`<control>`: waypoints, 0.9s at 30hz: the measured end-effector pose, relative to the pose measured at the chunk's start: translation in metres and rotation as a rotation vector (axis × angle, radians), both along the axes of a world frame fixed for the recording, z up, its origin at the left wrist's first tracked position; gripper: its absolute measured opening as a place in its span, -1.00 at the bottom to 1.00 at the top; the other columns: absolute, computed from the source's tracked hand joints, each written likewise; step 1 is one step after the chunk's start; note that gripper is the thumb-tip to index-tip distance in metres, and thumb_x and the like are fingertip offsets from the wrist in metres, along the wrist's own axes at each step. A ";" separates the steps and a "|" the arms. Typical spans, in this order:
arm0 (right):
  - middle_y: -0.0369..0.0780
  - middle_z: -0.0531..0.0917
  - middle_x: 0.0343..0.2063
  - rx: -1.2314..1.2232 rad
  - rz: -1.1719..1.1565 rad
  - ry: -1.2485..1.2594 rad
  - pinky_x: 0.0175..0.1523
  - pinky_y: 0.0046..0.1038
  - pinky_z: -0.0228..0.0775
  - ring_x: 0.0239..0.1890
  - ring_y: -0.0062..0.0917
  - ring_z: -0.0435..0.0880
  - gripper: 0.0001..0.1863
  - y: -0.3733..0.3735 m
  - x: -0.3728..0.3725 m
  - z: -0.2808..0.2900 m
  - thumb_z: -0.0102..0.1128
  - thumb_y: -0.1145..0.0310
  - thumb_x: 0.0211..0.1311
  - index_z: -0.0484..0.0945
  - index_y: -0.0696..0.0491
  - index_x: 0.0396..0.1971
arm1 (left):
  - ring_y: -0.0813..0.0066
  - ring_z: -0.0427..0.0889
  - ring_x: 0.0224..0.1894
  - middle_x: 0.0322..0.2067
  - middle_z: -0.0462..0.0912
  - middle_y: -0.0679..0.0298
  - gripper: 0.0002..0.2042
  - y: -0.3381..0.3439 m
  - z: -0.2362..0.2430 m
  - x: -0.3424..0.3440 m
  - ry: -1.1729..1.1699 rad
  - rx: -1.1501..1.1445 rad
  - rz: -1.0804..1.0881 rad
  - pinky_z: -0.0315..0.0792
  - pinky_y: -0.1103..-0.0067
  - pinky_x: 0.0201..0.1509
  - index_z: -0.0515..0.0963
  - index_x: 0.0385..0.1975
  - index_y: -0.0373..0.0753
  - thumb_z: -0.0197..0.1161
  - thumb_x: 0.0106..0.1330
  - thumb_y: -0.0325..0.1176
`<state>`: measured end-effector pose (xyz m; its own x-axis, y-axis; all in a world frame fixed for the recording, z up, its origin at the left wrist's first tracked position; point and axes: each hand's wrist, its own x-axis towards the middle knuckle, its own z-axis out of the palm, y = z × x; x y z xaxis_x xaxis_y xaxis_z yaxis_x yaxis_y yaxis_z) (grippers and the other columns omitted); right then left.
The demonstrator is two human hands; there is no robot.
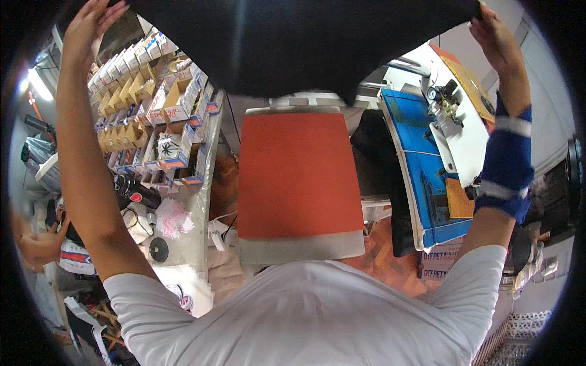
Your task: The person places black t-shirts onto a heat press, aligns a printed transfer sheet on the chest, closes the press, and then removes the finished shirt. The process is repeated for multiple shirts.
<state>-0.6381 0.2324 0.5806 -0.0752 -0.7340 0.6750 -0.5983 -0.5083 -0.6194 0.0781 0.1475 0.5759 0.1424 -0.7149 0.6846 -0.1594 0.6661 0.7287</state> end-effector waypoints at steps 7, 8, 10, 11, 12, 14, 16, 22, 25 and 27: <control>-0.28 0.66 -0.43 0.156 -0.242 -0.112 -0.24 -0.53 0.39 -0.37 -0.63 0.58 -0.57 0.146 0.005 -0.210 0.01 0.07 0.66 0.63 0.11 -0.29 | 0.61 0.58 -0.22 -0.24 0.63 0.36 -0.60 0.169 -0.202 -0.038 -0.120 0.189 0.003 0.45 0.67 -0.11 0.63 -0.16 -0.27 0.35 0.49 0.02; -0.28 0.65 -0.46 0.109 -0.394 0.099 -0.21 -0.51 0.37 -0.41 -0.62 0.53 -0.58 0.167 0.037 -0.241 0.00 0.12 0.67 0.58 0.10 -0.37 | 0.62 0.52 -0.29 -0.29 0.60 0.36 -0.60 0.195 -0.234 -0.038 -0.321 0.151 0.076 0.37 0.67 -0.16 0.59 -0.31 -0.25 0.31 0.51 0.03; -0.34 0.60 -0.51 0.216 -0.493 -0.084 -0.25 -0.51 0.33 -0.44 -0.67 0.46 -0.76 0.202 0.058 -0.326 0.34 0.34 0.47 0.55 0.07 -0.42 | 0.63 0.48 -0.28 -0.34 0.58 0.38 -0.68 0.235 -0.318 -0.052 -0.180 0.391 0.156 0.34 0.64 -0.13 0.59 -0.36 -0.20 0.33 0.52 -0.08; -0.36 0.57 -0.52 0.372 -0.616 -0.123 -0.31 -0.57 0.30 -0.45 -0.72 0.44 -0.75 0.220 0.067 -0.370 0.52 0.37 0.31 0.55 0.08 -0.40 | 0.64 0.50 -0.23 -0.31 0.57 0.42 -0.80 0.252 -0.354 -0.064 -0.137 0.616 0.236 0.37 0.65 -0.08 0.60 -0.29 -0.22 0.41 0.46 -0.24; -0.38 0.55 -0.53 0.445 -0.620 -0.230 -0.34 -0.62 0.30 -0.47 -0.73 0.45 -0.71 0.235 0.071 -0.416 0.59 0.37 0.22 0.56 0.08 -0.30 | 0.62 0.52 -0.20 -0.27 0.56 0.42 -0.82 0.266 -0.391 -0.077 0.020 0.783 0.232 0.41 0.64 0.02 0.62 -0.12 -0.25 0.46 0.39 -0.39; -0.22 0.60 -0.23 0.525 -0.551 -0.600 -0.10 -0.55 0.50 -0.25 -0.59 0.59 -0.51 0.257 0.091 -0.486 0.55 0.52 0.19 0.50 0.18 0.07 | 0.51 0.60 -0.08 -0.14 0.66 0.28 -0.60 0.296 -0.484 -0.077 0.096 0.902 0.202 0.49 0.56 0.14 0.59 0.18 -0.37 0.44 0.36 -0.46; -0.09 0.62 -0.01 0.808 -0.529 -0.688 0.20 -0.44 0.49 0.05 -0.40 0.62 -0.42 0.272 0.091 -0.523 0.49 0.60 0.20 0.43 0.21 0.19 | 0.45 0.69 -0.06 -0.09 0.73 0.20 -0.62 0.313 -0.548 -0.059 0.318 1.284 0.039 0.56 0.52 0.13 0.58 0.17 -0.40 0.42 0.38 -0.50; -0.13 0.66 0.03 0.977 -0.118 -1.280 0.29 -0.39 0.50 0.10 -0.45 0.66 -0.51 0.321 0.036 -0.549 0.39 0.66 0.25 0.46 0.22 0.16 | 0.47 0.74 -0.12 -0.15 0.76 0.21 -0.82 0.345 -0.569 -0.006 0.660 1.307 -0.361 0.60 0.52 0.10 0.62 -0.03 -0.35 0.35 0.42 -0.52; -0.24 0.70 -0.03 1.212 -0.134 -0.919 0.22 -0.40 0.54 0.02 -0.48 0.70 -0.57 0.326 0.033 -0.554 0.31 0.45 0.42 0.47 0.20 0.22 | 0.47 0.73 -0.09 -0.13 0.74 0.23 -0.72 0.353 -0.584 0.000 0.452 1.479 -0.368 0.59 0.53 0.10 0.59 0.13 -0.32 0.32 0.48 -0.43; -0.28 0.71 -0.06 1.426 -0.257 -0.652 0.18 -0.39 0.55 -0.02 -0.50 0.71 -0.59 0.294 0.044 -0.554 0.27 0.32 0.50 0.51 0.20 0.22 | 0.46 0.71 -0.05 -0.09 0.73 0.25 -0.64 0.331 -0.594 -0.014 0.104 1.612 -0.335 0.58 0.51 0.12 0.57 0.23 -0.30 0.31 0.51 -0.33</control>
<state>-0.5945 0.5262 0.0262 -0.2805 -0.6319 -0.7225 -0.0256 0.7574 -0.6525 0.0636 0.4782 -0.0181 -0.1600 -0.6423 -0.7496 -0.0831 -0.7479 0.6586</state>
